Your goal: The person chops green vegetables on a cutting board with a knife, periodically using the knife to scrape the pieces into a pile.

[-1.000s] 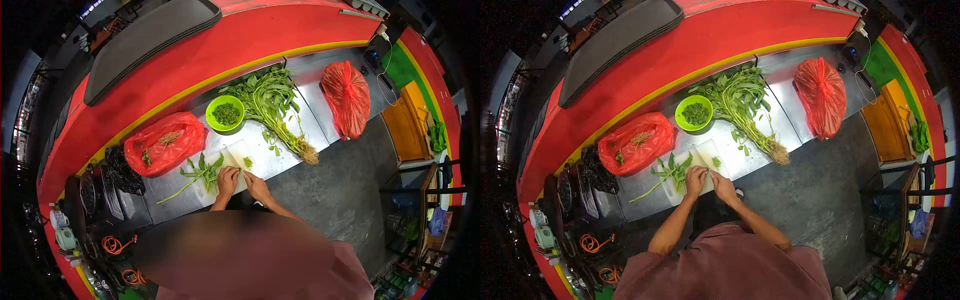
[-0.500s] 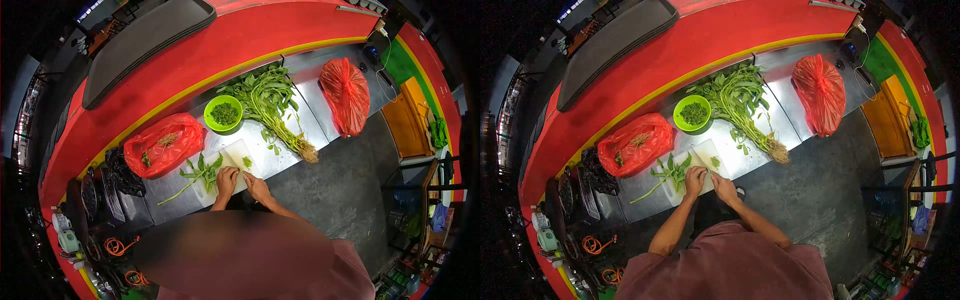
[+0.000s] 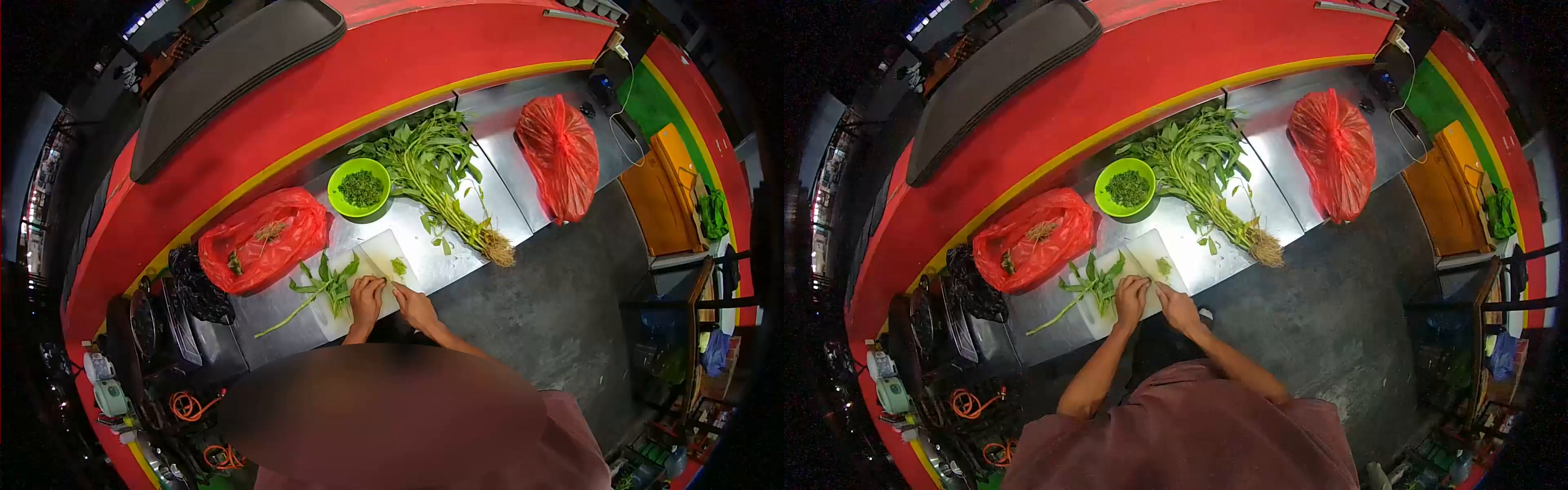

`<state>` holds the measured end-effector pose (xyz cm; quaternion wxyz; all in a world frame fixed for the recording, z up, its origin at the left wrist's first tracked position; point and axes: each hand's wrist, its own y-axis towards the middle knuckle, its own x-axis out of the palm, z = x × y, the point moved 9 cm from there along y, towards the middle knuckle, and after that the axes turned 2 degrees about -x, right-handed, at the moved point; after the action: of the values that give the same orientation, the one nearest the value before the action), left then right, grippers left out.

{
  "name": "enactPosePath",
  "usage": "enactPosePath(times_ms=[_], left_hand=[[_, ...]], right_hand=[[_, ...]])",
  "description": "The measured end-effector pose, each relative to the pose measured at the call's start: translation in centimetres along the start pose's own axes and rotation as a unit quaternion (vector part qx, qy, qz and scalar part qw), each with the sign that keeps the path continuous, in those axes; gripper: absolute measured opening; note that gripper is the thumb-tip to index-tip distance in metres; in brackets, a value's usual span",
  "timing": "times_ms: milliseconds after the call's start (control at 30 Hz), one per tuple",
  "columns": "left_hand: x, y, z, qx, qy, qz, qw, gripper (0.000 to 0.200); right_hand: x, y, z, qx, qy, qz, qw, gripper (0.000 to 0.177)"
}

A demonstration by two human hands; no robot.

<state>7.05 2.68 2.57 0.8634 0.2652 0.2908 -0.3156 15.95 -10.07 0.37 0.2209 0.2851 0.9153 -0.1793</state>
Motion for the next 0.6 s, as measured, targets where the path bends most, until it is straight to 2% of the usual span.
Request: enactPosePath(times_ms=[267,367,433,567,600], left_hand=[[0.0,-0.2,-0.2,-0.009,0.005,-0.007,1.000,0.011],[-0.1,0.1,0.2,-0.011,0.003,-0.009,1.000,0.011],[-0.2,-0.1,0.0,-0.012,0.001,0.004,1.000,0.010],[-0.2,-0.2,-0.2,-0.012,0.006,0.007,1.000,0.011],[-0.1,-0.3,-0.5,-0.018,-0.005,0.011,1.000,0.011]], right_hand=[[-0.2,-1.0,-0.4,0.003,0.004,0.007,1.000,0.039],[0.2,-0.3,-0.3,0.033,-0.028,-0.033,0.999,0.039],[0.2,0.2,-0.6,-0.017,-0.031,0.004,0.999,0.038],[0.3,0.6,-0.6,0.014,-0.017,-0.017,1.000,0.039],[0.3,0.6,-0.9,-0.022,0.008,-0.009,1.000,0.039]])
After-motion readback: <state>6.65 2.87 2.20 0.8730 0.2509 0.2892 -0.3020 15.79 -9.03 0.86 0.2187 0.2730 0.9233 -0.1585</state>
